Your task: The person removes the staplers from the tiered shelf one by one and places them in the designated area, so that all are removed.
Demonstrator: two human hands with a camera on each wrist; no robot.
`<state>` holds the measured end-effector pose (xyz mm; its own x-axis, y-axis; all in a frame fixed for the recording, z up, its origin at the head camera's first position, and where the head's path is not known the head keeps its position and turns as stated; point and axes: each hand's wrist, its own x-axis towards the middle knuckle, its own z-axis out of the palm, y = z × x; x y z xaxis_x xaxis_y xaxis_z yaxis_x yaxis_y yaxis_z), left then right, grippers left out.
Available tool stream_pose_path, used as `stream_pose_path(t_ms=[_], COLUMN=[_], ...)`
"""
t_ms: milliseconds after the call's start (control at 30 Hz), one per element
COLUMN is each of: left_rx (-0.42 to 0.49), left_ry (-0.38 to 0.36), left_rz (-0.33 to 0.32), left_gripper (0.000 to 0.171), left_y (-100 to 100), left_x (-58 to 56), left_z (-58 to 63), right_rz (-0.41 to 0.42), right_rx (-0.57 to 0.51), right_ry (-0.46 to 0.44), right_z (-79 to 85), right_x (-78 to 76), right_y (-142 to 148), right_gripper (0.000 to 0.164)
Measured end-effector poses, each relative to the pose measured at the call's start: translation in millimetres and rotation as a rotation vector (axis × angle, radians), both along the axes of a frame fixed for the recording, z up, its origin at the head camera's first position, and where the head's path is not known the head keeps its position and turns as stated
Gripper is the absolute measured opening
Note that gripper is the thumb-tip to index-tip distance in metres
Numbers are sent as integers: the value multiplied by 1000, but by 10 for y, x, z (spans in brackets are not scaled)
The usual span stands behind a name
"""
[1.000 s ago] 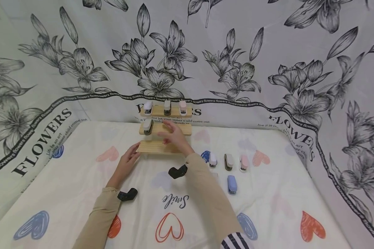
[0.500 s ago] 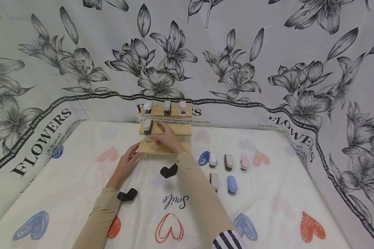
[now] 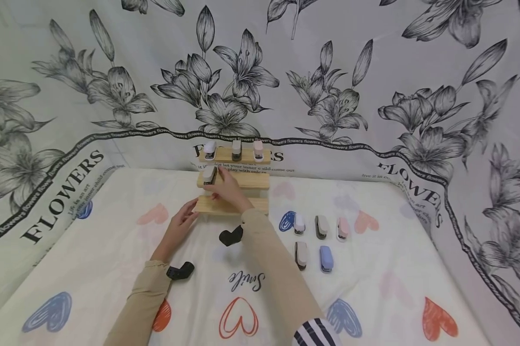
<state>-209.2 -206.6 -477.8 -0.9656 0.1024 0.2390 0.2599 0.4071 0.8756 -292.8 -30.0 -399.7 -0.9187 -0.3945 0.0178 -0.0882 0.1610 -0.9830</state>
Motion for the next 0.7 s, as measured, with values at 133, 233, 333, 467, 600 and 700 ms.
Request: stream_pose_path(t_ms=[133,233,333,467,600,700], left_rx=[16,13,8,11,2,-2], left_ry=[3,-13,-4,9,12,7], left_rz=[0,13,7,-4,-4,4], left_gripper=[45,45,45,47,49,50], left_y=[79,95,59,-6,-27,-36], left_x=[117,137,52,-78,-102,-102], left_z=[181,212,101,-86,-134,-145], right_rz=[-2,15,28,22,10,8], right_rx=[-48,-86,-126,-164,-165,-149], right_ry=[-34,-46,-52,-65,-67,-64], right_z=[16,43,68,93,110,115], right_x=[-14,-4,10,22,37,51], right_y=[-6,-11,-8,-6,-6,-6], right_gripper=[87,84,79,75,75,76])
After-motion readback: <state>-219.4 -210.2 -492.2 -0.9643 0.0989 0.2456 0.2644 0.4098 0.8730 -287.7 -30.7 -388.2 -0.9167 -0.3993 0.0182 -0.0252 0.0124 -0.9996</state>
